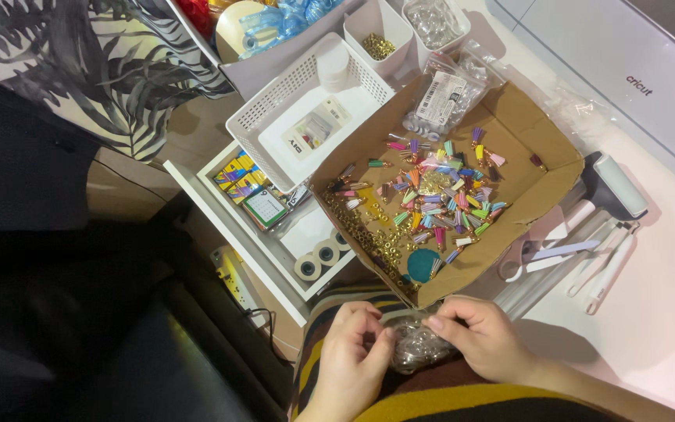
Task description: The person sorts small colorful tassels and metallic rings from a cardboard box into clear plastic bags. They place the filled bags into a white drawer organizer and continue transferring items from the box to the bags.
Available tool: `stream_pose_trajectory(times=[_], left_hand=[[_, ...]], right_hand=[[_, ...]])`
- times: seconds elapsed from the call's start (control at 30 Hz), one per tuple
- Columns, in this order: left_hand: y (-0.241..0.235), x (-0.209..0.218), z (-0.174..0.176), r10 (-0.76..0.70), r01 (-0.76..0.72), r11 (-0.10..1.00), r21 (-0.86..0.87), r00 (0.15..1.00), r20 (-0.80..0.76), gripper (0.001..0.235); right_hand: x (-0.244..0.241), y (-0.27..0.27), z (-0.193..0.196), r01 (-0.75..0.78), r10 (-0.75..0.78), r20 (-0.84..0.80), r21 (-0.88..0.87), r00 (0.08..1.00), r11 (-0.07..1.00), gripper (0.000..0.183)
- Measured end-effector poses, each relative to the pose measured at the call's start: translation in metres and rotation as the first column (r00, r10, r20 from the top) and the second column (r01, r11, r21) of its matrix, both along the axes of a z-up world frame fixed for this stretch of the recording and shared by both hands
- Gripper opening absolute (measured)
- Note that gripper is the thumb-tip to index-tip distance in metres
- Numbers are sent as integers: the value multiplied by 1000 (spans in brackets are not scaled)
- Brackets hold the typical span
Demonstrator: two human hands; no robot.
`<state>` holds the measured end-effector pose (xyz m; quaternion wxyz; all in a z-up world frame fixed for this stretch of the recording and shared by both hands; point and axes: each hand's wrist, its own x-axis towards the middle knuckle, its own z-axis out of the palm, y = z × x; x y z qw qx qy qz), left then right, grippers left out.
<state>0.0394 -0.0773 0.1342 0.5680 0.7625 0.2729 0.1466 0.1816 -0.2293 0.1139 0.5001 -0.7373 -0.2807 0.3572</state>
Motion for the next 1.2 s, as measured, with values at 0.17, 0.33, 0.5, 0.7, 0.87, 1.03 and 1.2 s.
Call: stream_pose_trajectory(times=[0.17,0.33,0.5,0.7,0.87,1.03,1.2], left_hand=[[3,2,-6,-32,34,999,15,993,-115,14],[8,8,-10,-108,84,993,-83,933,-342,14],[8,14,11,-205,21,939,-345,837,-508,19],[2,9,-2,-200,-62,830,-554,895,-400,19],[3,6,3,-204,-2,811,-585,937,-285,28],[8,3,9,-325,287,906,-311,942,-78,25],[14,-8,-12,-512,518,852,-78,855,82,36]], right_hand=[[2,5,2,-6,-10,-118,-138,993,990,25],[4,5,-8,-35,5,-185,-158,983,987,23],[6,4,-8,-56,-5,-218,-273,976,960,20],[9,5,7,-146,49,-353,-254,934,956,27],[12,4,7,-228,176,-235,-216,956,950,34],[14,4,0,-308,292,-100,-298,951,903,23],[20,-2,-22,-274,240,-151,-268,959,924,33]])
